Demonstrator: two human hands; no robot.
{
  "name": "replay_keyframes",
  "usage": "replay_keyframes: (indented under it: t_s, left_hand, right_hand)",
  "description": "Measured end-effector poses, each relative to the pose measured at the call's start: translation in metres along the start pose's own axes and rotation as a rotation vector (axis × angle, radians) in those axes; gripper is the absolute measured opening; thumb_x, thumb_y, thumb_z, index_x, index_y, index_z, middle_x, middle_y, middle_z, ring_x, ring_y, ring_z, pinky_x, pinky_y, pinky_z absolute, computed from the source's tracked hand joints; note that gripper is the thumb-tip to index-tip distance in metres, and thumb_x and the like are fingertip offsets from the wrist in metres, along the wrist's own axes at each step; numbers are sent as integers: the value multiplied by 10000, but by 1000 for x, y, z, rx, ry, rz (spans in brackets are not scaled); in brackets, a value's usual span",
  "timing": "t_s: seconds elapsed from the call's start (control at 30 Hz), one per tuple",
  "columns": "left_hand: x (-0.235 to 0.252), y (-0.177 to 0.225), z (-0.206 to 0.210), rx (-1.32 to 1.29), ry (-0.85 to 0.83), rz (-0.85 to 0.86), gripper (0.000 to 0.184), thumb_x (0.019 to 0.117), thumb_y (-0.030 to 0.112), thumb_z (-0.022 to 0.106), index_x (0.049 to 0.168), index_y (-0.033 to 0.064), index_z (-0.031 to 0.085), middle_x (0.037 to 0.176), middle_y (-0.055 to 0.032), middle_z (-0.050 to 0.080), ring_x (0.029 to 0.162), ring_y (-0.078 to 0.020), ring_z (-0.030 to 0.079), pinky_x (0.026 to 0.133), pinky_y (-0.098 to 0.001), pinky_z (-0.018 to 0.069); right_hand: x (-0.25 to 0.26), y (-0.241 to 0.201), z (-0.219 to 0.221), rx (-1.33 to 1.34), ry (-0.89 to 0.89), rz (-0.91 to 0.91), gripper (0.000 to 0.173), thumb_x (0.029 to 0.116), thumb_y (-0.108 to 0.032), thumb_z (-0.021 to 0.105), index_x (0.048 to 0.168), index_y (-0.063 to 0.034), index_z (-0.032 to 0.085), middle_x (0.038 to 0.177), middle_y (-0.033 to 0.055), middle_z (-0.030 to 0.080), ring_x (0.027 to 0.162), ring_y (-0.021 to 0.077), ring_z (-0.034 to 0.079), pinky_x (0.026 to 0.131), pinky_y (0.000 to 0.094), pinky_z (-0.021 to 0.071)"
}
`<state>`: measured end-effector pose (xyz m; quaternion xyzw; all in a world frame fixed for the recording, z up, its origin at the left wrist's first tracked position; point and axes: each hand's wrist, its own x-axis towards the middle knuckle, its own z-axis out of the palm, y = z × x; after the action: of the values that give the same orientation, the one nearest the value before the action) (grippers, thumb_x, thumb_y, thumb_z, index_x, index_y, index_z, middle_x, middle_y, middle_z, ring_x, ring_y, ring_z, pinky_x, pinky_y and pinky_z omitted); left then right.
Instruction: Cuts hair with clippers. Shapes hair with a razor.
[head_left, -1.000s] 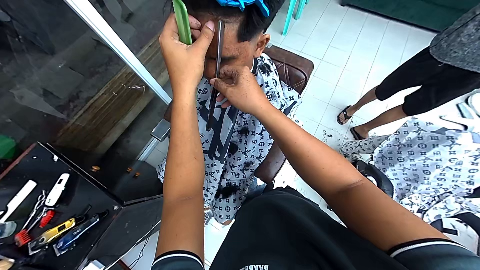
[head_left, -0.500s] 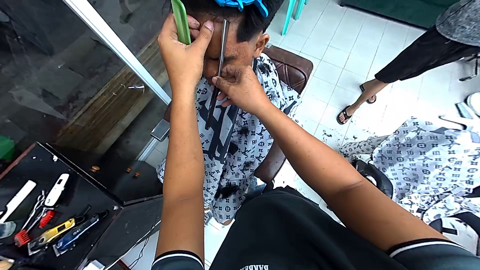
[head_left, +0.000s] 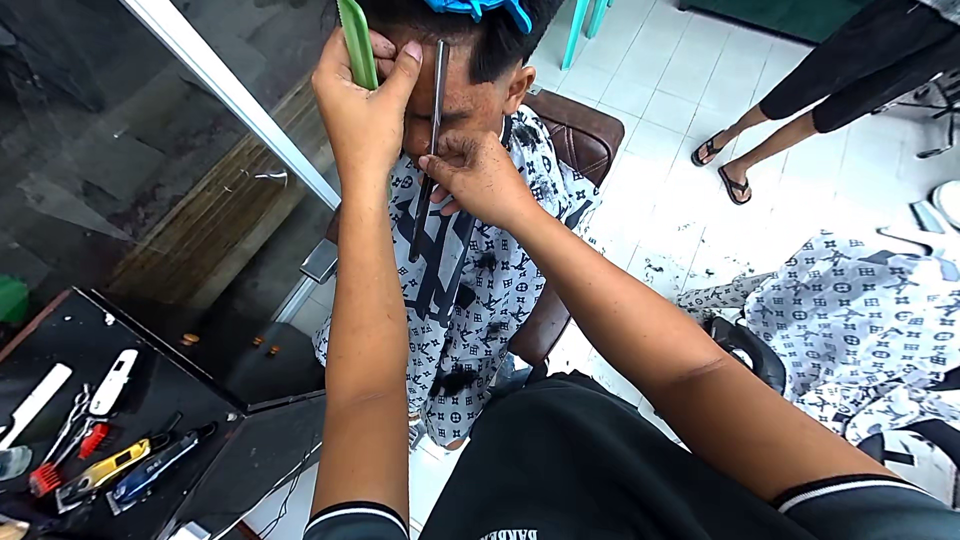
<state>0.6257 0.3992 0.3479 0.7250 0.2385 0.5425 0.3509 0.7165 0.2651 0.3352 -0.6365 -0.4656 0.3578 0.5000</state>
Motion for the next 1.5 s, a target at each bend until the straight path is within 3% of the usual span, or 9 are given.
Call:
replay_keyframes:
  t_s: [1.5]
  left_hand:
    - [0,2,1,-20,4,-23,210,893,224,771,981,80,646,794,51,646,722,-40,632,682,-223,538]
  right_hand:
    - [0,6,-9,29,38,17,164,1049,-186,606,1063,-28,647,900,67,742,694,145,743,589,312,645]
